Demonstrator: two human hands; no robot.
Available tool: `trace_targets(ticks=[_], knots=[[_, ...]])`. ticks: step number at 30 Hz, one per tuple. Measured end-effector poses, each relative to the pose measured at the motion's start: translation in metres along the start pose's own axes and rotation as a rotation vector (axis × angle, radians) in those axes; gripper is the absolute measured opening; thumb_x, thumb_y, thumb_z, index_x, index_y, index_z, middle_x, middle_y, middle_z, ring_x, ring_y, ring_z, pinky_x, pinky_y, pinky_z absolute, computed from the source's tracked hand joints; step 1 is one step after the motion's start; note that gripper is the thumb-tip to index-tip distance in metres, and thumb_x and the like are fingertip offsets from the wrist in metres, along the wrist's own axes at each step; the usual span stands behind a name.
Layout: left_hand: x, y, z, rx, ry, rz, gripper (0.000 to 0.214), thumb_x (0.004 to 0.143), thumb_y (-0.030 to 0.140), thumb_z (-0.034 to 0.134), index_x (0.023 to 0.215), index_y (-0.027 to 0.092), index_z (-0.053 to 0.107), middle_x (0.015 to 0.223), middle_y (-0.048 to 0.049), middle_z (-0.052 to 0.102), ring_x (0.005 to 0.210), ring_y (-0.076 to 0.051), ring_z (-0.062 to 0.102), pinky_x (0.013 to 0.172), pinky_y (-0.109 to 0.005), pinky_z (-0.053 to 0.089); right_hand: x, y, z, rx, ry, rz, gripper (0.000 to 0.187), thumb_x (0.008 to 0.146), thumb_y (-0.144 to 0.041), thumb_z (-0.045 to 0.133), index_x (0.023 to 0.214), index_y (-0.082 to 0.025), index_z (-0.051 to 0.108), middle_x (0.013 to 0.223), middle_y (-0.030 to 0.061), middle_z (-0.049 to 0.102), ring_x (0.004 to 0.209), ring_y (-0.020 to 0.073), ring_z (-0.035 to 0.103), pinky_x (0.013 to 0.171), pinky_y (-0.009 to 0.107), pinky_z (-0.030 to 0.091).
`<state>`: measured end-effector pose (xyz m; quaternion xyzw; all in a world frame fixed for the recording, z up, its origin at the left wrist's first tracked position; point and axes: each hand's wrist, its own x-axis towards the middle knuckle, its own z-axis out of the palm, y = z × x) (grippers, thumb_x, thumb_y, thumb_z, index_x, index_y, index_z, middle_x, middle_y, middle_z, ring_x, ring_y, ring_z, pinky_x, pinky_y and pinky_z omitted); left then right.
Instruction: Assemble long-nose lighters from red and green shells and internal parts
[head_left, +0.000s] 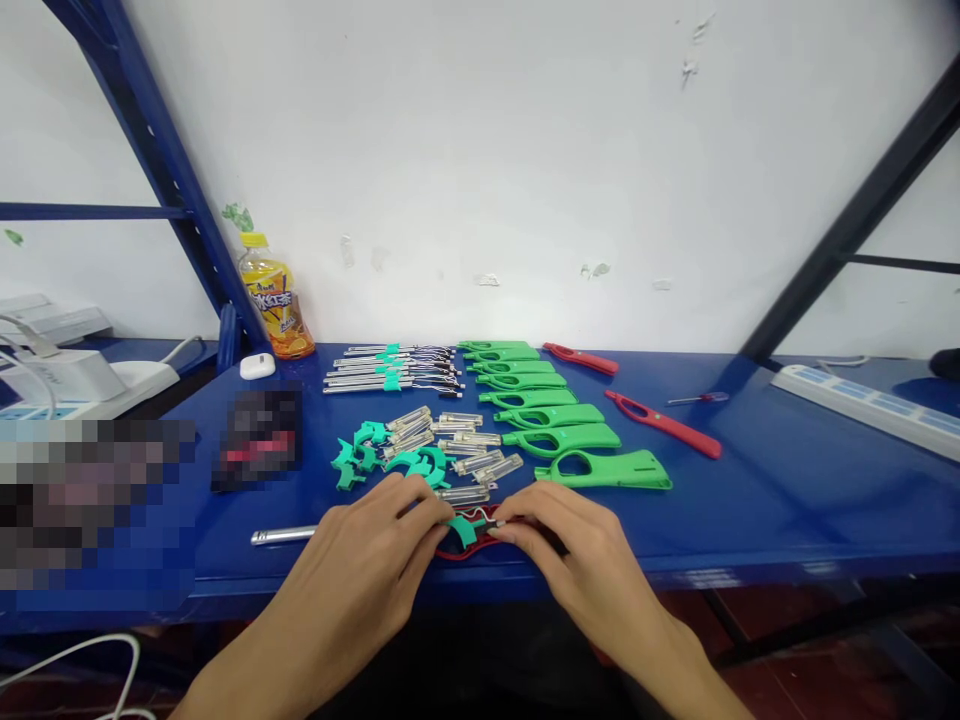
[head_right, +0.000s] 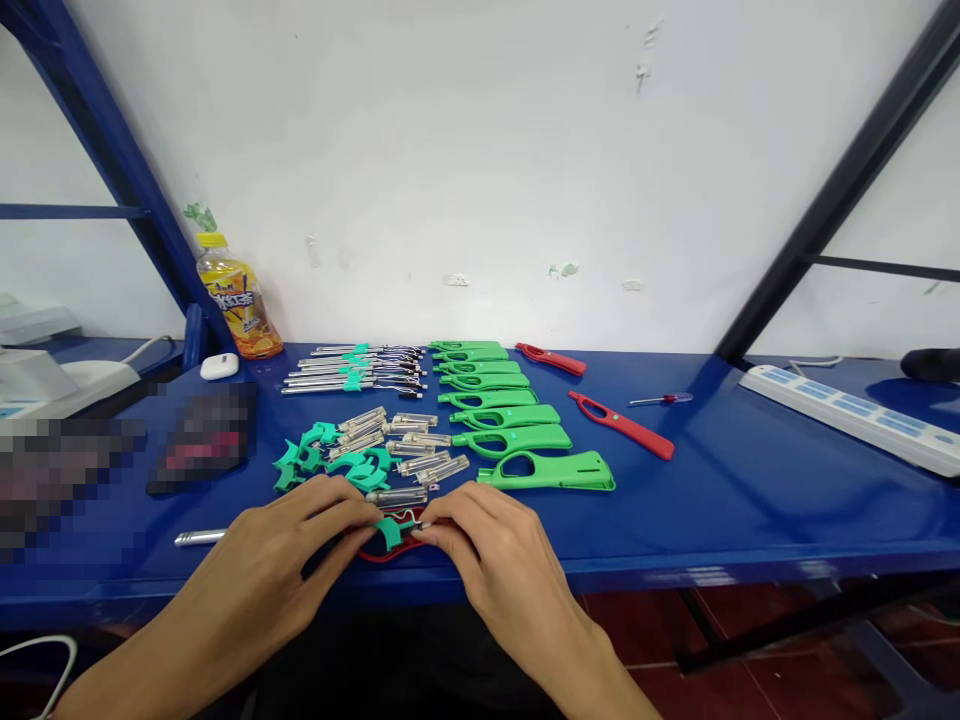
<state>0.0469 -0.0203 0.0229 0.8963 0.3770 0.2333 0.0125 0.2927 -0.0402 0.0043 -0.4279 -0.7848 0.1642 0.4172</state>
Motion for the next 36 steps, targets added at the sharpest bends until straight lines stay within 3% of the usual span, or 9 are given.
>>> trace_targets(ticks=[12, 17, 23, 27, 32, 36], knots=[[0.000, 0.000, 0.005, 0.029, 0.048, 0.011, 0.021, 0.111, 0.019, 0.046, 0.111, 0.026, 0.066, 0.101, -0.0029, 0.070, 0.084, -0.023, 0.070, 0.063, -0.033, 0.049, 0.000, 0.002, -0.002, 0.027, 0.055, -0.051, 0.011, 0.103, -0.020, 0.071, 0.109, -0.028, 0.076, 0.096, -0.0026, 0.081, 0.083, 0.0173, 0.074, 0.080, 0.027, 0.055], [0.000, 0.001, 0.008, 0.049, 0.064, 0.035, 0.022, 0.109, 0.015, 0.046, 0.107, 0.025, 0.065, 0.098, -0.0029, 0.070, 0.085, -0.024, 0.069, 0.060, -0.032, 0.046, 0.002, -0.005, -0.003, -0.031, -0.061, -0.005, 0.034, 0.096, -0.033, 0.081, 0.129, -0.036, 0.071, 0.109, -0.0033, 0.079, 0.098, 0.0208, 0.072, 0.090, 0.033, 0.054], [0.003, 0.003, 0.009, 0.079, 0.163, 0.097, 0.027, 0.112, 0.014, 0.041, 0.108, 0.024, 0.066, 0.097, -0.0027, 0.072, 0.083, -0.023, 0.067, 0.058, -0.031, 0.044, 0.008, -0.009, 0.000, -0.126, -0.147, -0.006, 0.030, 0.104, -0.038, 0.070, 0.134, -0.037, 0.069, 0.111, -0.0022, 0.074, 0.101, 0.0212, 0.069, 0.090, 0.036, 0.050], [0.007, 0.004, 0.006, 0.070, 0.196, 0.107, 0.026, 0.112, 0.016, 0.043, 0.105, 0.024, 0.066, 0.094, -0.0020, 0.072, 0.084, -0.023, 0.065, 0.064, -0.031, 0.047, 0.015, -0.007, -0.001, -0.094, -0.174, 0.003, 0.026, 0.102, -0.035, 0.073, 0.128, -0.037, 0.073, 0.110, -0.0038, 0.075, 0.100, 0.0195, 0.070, 0.089, 0.034, 0.050], [0.007, 0.002, -0.002, 0.089, 0.202, 0.062, 0.022, 0.110, 0.019, 0.048, 0.119, 0.027, 0.066, 0.104, -0.0025, 0.074, 0.094, -0.025, 0.068, 0.068, -0.032, 0.050, 0.023, -0.010, -0.006, 0.009, -0.194, 0.062, 0.022, 0.101, -0.032, 0.075, 0.124, -0.035, 0.077, 0.110, -0.0043, 0.077, 0.100, 0.0175, 0.071, 0.087, 0.030, 0.051], [0.004, -0.003, -0.004, 0.107, 0.188, 0.027, 0.023, 0.112, 0.026, 0.048, 0.110, 0.026, 0.071, 0.099, -0.0023, 0.075, 0.085, -0.023, 0.073, 0.063, -0.032, 0.050, 0.028, -0.014, -0.010, 0.027, -0.193, 0.073, 0.019, 0.100, -0.035, 0.078, 0.118, -0.033, 0.079, 0.110, -0.0047, 0.079, 0.103, 0.0178, 0.072, 0.093, 0.030, 0.050]])
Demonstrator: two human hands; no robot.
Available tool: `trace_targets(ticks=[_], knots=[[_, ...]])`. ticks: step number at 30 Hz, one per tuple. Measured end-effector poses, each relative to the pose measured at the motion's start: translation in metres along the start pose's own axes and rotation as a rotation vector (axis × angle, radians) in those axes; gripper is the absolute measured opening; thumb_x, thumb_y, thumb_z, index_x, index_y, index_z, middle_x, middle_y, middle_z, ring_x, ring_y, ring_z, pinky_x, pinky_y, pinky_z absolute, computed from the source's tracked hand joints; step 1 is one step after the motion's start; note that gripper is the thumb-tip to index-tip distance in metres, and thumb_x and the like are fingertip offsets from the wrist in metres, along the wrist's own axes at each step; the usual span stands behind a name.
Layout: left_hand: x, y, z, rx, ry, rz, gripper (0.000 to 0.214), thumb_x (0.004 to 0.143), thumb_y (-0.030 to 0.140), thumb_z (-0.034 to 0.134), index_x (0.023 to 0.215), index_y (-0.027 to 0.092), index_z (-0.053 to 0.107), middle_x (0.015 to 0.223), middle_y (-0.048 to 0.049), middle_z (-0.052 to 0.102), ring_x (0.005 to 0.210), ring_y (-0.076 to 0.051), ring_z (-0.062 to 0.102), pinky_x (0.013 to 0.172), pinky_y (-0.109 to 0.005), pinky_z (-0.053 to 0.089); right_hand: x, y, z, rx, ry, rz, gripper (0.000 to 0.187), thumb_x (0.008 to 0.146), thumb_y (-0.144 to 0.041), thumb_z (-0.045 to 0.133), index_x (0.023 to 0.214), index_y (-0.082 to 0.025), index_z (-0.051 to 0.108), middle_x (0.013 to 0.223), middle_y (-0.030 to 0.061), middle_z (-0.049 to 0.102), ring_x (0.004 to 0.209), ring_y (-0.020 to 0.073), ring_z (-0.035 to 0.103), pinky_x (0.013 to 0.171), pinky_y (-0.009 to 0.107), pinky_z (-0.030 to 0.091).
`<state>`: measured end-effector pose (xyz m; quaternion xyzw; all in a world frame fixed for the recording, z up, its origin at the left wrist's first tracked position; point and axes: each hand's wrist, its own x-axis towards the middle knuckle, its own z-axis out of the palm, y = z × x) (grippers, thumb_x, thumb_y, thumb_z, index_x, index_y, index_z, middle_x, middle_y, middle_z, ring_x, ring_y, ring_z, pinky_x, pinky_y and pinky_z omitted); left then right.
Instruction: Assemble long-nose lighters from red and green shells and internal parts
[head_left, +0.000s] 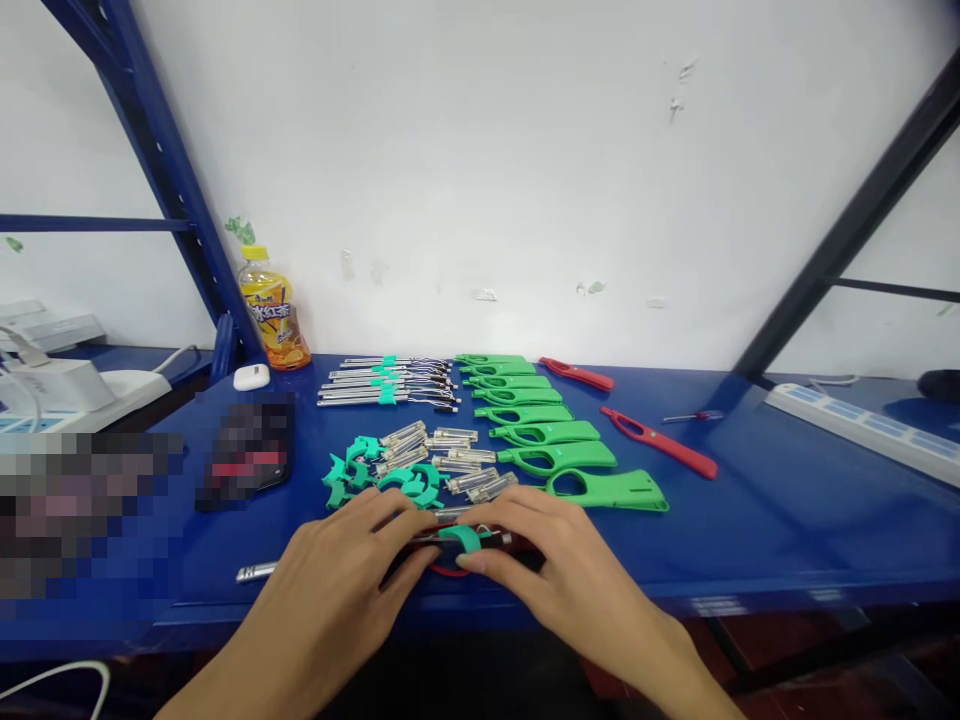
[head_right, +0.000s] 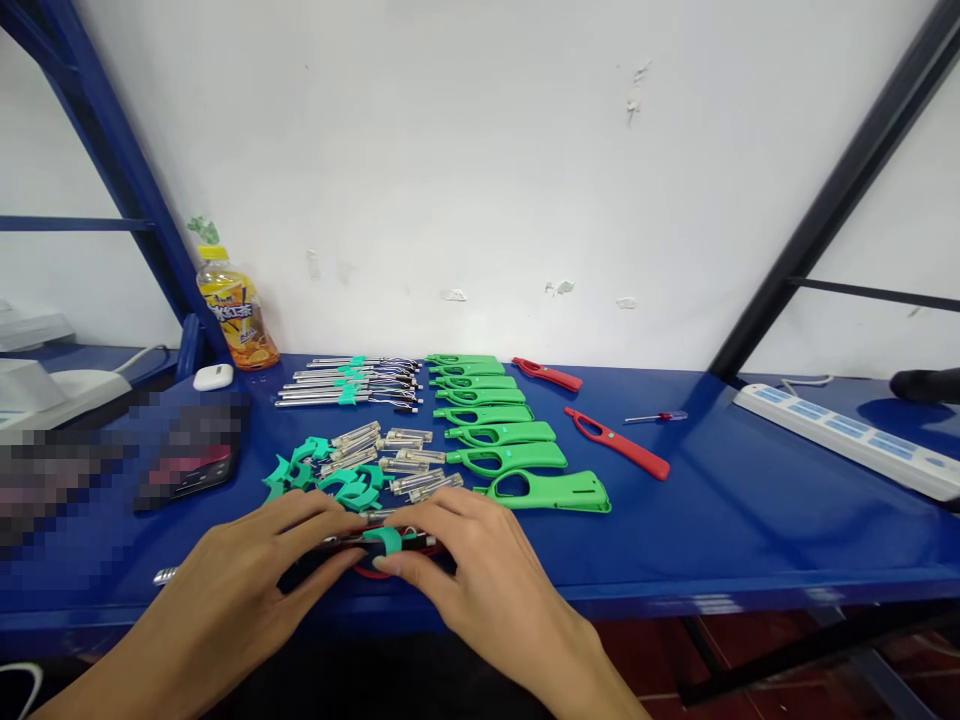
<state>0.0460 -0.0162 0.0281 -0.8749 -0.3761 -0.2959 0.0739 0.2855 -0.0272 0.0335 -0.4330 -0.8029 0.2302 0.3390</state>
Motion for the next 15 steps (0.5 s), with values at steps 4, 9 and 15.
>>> trace_targets(ticks=[4, 9, 15], knots=[[-0.0012, -0.0005, 0.0028, 0.011, -0.083, -0.031, 0.028, 0.112, 0.022, 0.047, 0.107, 0.025, 0.074, 0.096, -0.0021, 0.073, 0.079, -0.022, 0.073, 0.060, -0.032, 0.048, 0.0026, -0.0020, -0.0046, 0.004, -0.030, -0.011, 0.018, 0.101, -0.036, 0.076, 0.119, -0.035, 0.079, 0.109, -0.0067, 0.079, 0.102, 0.0165, 0.071, 0.091, 0.029, 0.049], [-0.0033, -0.0017, 0.0077, 0.030, -0.094, -0.018, 0.030, 0.112, 0.020, 0.045, 0.103, 0.025, 0.073, 0.098, -0.0023, 0.070, 0.077, -0.021, 0.071, 0.055, -0.031, 0.043, 0.0020, -0.0020, -0.0045, 0.027, -0.024, -0.028, 0.017, 0.101, -0.039, 0.075, 0.117, -0.033, 0.079, 0.109, -0.0055, 0.079, 0.099, 0.0169, 0.072, 0.089, 0.029, 0.050], [-0.0047, -0.0052, 0.0093, -0.008, -0.144, -0.045, 0.025, 0.112, 0.021, 0.046, 0.109, 0.025, 0.070, 0.102, -0.0024, 0.068, 0.081, -0.023, 0.070, 0.059, -0.032, 0.047, 0.0015, 0.0019, -0.0015, 0.046, -0.016, -0.002, 0.016, 0.102, -0.039, 0.073, 0.116, -0.032, 0.077, 0.110, -0.0042, 0.078, 0.097, 0.0171, 0.070, 0.087, 0.028, 0.051]])
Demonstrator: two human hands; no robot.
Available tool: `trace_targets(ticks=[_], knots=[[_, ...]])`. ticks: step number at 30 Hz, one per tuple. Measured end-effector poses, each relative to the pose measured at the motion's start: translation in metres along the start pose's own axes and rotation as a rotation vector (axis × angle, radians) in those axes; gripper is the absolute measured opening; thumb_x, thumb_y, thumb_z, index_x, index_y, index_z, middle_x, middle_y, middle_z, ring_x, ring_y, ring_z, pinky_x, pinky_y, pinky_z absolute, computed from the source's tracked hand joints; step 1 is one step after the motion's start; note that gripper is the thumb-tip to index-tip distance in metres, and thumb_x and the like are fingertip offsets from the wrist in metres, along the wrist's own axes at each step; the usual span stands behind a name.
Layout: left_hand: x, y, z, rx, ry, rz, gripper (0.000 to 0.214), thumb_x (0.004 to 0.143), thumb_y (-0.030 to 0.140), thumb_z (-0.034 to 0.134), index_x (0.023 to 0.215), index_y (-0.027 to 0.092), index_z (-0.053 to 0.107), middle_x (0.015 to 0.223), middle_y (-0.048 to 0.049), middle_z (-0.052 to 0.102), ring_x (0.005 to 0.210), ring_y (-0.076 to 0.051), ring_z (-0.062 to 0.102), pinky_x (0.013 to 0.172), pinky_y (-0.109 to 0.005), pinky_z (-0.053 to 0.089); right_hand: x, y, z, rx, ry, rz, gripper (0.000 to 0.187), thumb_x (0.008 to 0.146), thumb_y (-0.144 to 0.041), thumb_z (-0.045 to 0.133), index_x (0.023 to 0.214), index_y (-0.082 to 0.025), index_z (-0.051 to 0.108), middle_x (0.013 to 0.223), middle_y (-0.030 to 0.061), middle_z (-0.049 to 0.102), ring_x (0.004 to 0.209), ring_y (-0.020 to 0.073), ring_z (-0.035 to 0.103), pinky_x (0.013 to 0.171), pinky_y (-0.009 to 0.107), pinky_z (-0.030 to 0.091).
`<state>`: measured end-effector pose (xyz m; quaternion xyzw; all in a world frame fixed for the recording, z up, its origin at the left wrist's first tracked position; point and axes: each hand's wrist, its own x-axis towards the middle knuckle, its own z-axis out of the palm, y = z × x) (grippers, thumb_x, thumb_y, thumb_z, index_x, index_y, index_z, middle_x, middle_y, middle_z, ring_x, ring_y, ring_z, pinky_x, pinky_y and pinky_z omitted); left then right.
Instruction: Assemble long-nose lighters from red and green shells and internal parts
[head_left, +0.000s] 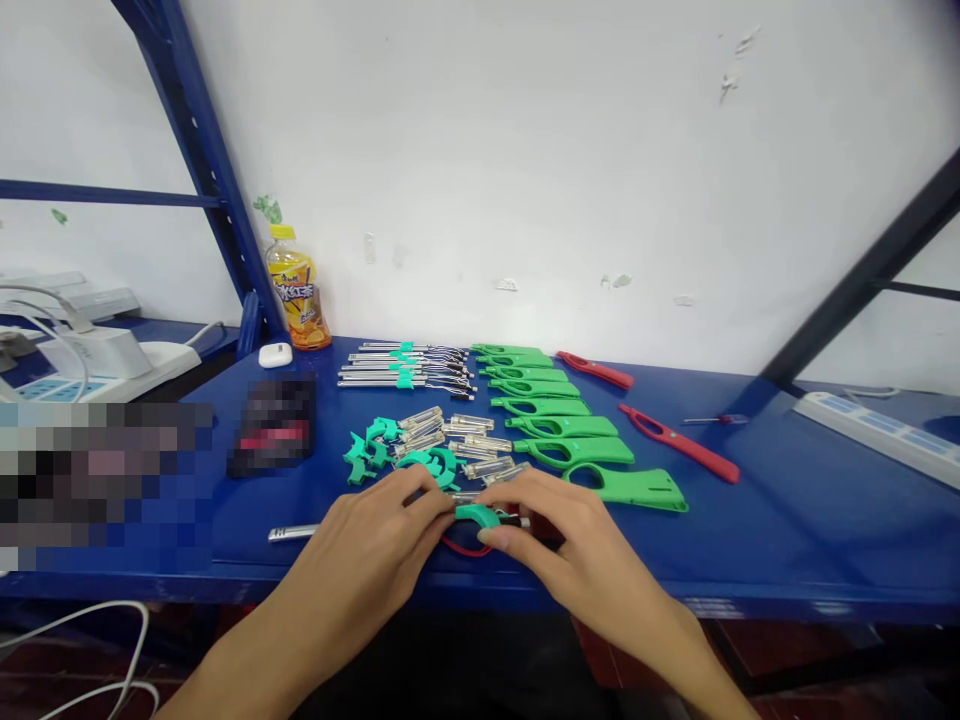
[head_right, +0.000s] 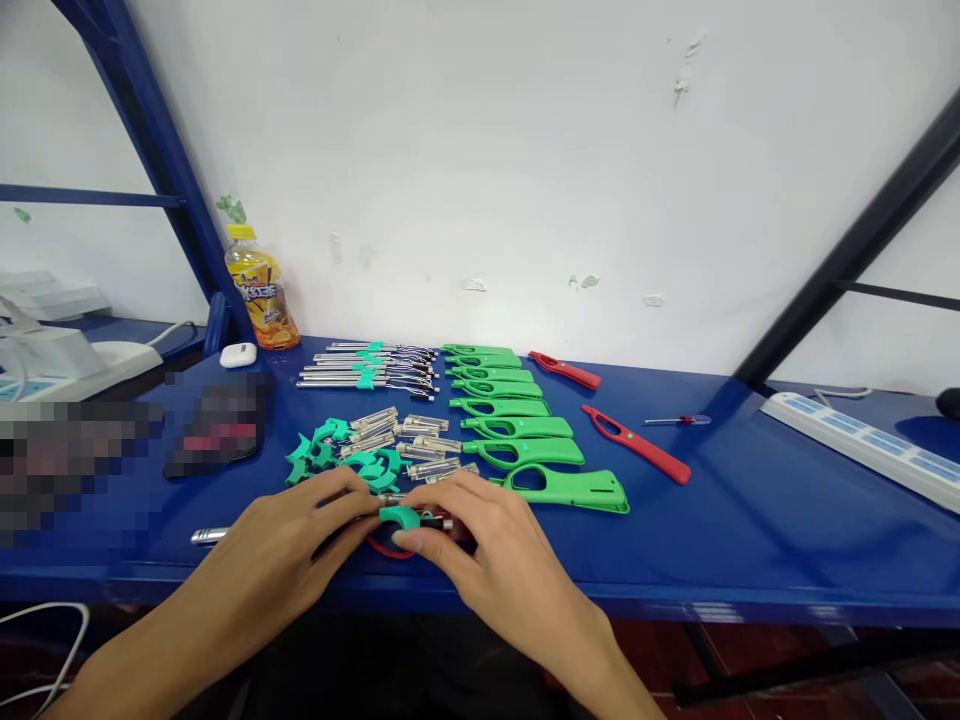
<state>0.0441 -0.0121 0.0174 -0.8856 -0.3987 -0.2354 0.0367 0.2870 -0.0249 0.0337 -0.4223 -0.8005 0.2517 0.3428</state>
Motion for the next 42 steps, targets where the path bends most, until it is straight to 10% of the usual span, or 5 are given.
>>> trace_targets(ticks=[42], knots=[[0.0058, -0.0043, 0.0034, -0.181, -0.021, -0.016, 0.025, 0.113, 0.017, 0.045, 0.109, 0.021, 0.070, 0.101, -0.0032, 0.063, 0.083, -0.019, 0.068, 0.072, -0.031, 0.050, -0.0040, 0.0057, 0.0082, -0.093, 0.018, 0.016, 0.018, 0.102, -0.033, 0.073, 0.119, -0.030, 0.079, 0.111, 0.0014, 0.071, 0.092, 0.0184, 0.068, 0.075, 0.029, 0.054]])
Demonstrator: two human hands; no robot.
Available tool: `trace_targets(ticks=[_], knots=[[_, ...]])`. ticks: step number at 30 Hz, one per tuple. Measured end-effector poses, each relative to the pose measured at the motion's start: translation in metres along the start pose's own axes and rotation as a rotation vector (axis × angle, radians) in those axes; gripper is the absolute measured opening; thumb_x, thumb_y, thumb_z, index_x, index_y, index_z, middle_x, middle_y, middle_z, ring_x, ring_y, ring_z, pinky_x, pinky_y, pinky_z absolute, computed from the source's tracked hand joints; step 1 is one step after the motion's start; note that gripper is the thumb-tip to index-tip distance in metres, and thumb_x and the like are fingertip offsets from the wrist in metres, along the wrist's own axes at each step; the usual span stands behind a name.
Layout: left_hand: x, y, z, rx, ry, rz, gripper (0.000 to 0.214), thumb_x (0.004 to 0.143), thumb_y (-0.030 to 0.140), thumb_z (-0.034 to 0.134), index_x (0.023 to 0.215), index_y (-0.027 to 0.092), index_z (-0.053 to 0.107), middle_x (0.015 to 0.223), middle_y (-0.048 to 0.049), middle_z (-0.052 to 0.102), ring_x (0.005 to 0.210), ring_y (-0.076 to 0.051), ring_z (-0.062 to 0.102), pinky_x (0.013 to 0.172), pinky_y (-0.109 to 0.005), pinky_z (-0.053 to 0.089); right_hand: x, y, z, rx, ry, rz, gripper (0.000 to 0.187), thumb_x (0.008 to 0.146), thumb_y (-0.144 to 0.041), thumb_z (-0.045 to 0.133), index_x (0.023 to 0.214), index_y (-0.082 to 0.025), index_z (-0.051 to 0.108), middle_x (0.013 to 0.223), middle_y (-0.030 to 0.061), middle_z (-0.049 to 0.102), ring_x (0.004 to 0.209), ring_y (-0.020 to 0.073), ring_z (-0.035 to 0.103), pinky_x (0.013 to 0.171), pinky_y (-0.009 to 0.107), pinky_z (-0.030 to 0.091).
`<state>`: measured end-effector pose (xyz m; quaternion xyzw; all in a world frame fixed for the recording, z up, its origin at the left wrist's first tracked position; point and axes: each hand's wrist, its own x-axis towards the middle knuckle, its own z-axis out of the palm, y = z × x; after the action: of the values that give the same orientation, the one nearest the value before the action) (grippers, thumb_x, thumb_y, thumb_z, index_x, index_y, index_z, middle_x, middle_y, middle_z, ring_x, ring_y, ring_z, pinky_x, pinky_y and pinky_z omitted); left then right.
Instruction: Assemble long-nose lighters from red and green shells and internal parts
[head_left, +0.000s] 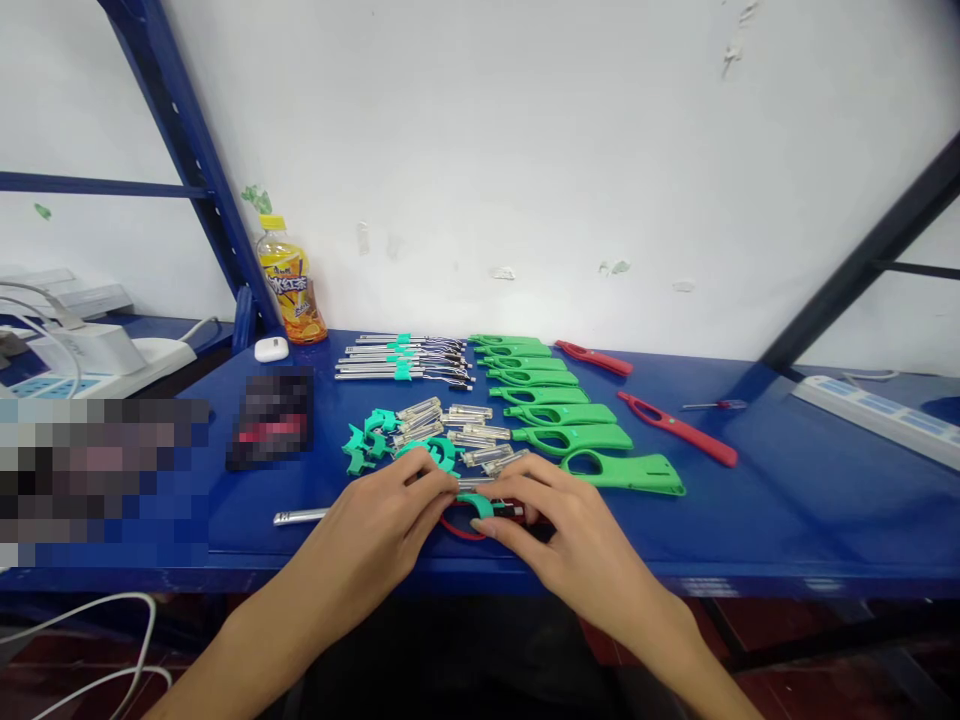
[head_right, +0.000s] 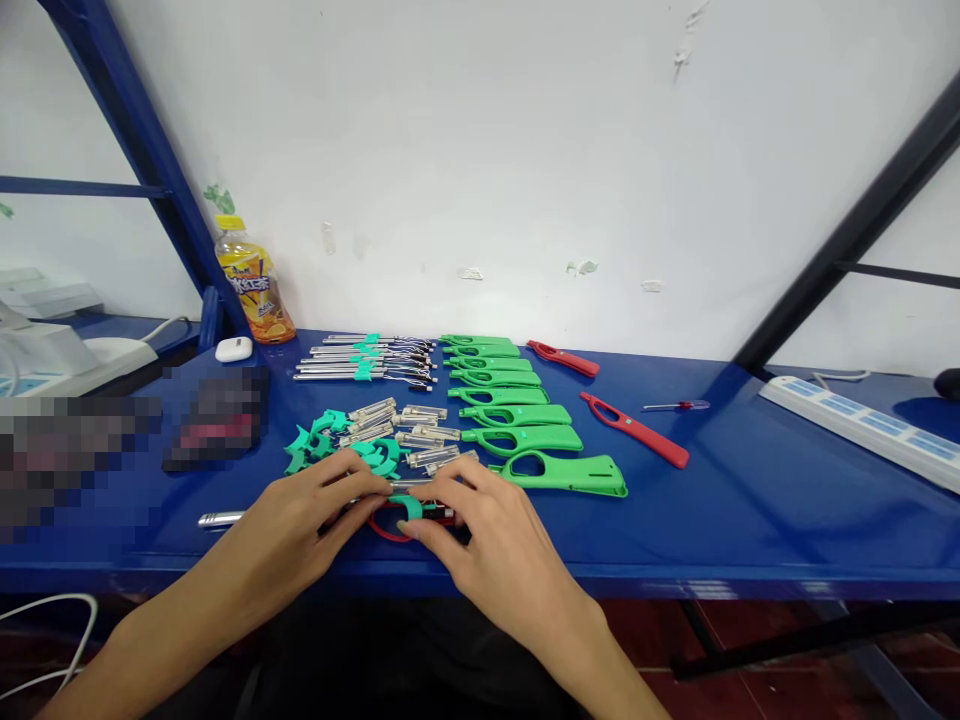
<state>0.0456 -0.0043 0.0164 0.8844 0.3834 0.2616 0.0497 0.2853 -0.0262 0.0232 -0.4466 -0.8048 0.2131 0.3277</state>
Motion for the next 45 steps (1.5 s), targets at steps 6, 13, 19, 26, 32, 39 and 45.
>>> trace_targets(ticks=[6, 13, 19, 26, 32, 39, 45], knots=[[-0.001, 0.001, 0.000, 0.011, -0.041, -0.023, 0.026, 0.112, 0.014, 0.045, 0.113, 0.022, 0.069, 0.103, -0.0037, 0.063, 0.084, -0.020, 0.067, 0.073, -0.031, 0.051, 0.000, 0.001, 0.001, -0.050, -0.010, -0.029, 0.017, 0.104, -0.036, 0.070, 0.117, -0.029, 0.078, 0.113, 0.0028, 0.070, 0.096, 0.0201, 0.070, 0.074, 0.029, 0.055], [-0.003, 0.007, -0.004, -0.023, -0.047, -0.017, 0.026, 0.113, 0.021, 0.041, 0.116, 0.024, 0.067, 0.107, -0.0049, 0.063, 0.089, -0.022, 0.066, 0.078, -0.036, 0.053, -0.004, 0.000, 0.000, -0.057, 0.100, -0.079, 0.023, 0.105, -0.032, 0.068, 0.128, -0.029, 0.072, 0.110, 0.0029, 0.073, 0.090, 0.0194, 0.070, 0.077, 0.031, 0.056], [-0.003, 0.009, -0.005, -0.010, -0.053, -0.033, 0.024, 0.113, 0.026, 0.043, 0.118, 0.026, 0.066, 0.110, -0.0050, 0.064, 0.089, -0.022, 0.067, 0.079, -0.036, 0.054, -0.012, 0.002, -0.017, -0.017, 0.233, -0.014, 0.013, 0.106, -0.028, 0.062, 0.101, -0.026, 0.074, 0.093, 0.0011, 0.076, 0.078, 0.0180, 0.068, 0.075, 0.031, 0.053], [-0.003, 0.016, -0.007, 0.067, -0.072, -0.041, 0.020, 0.111, 0.033, 0.050, 0.123, 0.028, 0.066, 0.109, -0.0054, 0.064, 0.089, -0.026, 0.070, 0.075, -0.039, 0.056, -0.011, 0.008, -0.018, 0.067, 0.051, 0.063, 0.009, 0.104, -0.028, 0.067, 0.098, -0.025, 0.073, 0.087, -0.0019, 0.073, 0.074, 0.0159, 0.064, 0.071, 0.029, 0.050], [-0.003, 0.020, -0.007, 0.192, -0.101, -0.022, 0.021, 0.111, 0.029, 0.049, 0.121, 0.026, 0.067, 0.108, -0.0066, 0.065, 0.089, -0.027, 0.071, 0.068, -0.038, 0.057, -0.011, 0.010, -0.016, 0.037, 0.036, 0.060, 0.006, 0.103, -0.029, 0.070, 0.101, -0.027, 0.075, 0.090, -0.0023, 0.074, 0.077, 0.0164, 0.065, 0.074, 0.029, 0.049], [-0.003, 0.022, -0.008, 0.186, -0.051, 0.117, 0.024, 0.111, 0.023, 0.050, 0.131, 0.027, 0.063, 0.117, -0.0073, 0.069, 0.102, -0.029, 0.070, 0.073, -0.040, 0.063, -0.007, 0.011, -0.015, 0.026, 0.004, 0.047, 0.008, 0.104, -0.025, 0.069, 0.100, -0.026, 0.075, 0.089, -0.0031, 0.074, 0.079, 0.0167, 0.066, 0.076, 0.029, 0.048], [-0.007, 0.017, 0.001, 0.180, -0.049, 0.204, 0.033, 0.102, 0.006, 0.060, 0.129, 0.027, 0.064, 0.121, -0.0067, 0.070, 0.103, -0.030, 0.067, 0.075, -0.041, 0.063, -0.009, 0.011, -0.015, 0.069, -0.009, 0.068, 0.005, 0.101, -0.027, 0.074, 0.097, -0.026, 0.075, 0.085, -0.0046, 0.072, 0.073, 0.0140, 0.062, 0.071, 0.026, 0.046]])
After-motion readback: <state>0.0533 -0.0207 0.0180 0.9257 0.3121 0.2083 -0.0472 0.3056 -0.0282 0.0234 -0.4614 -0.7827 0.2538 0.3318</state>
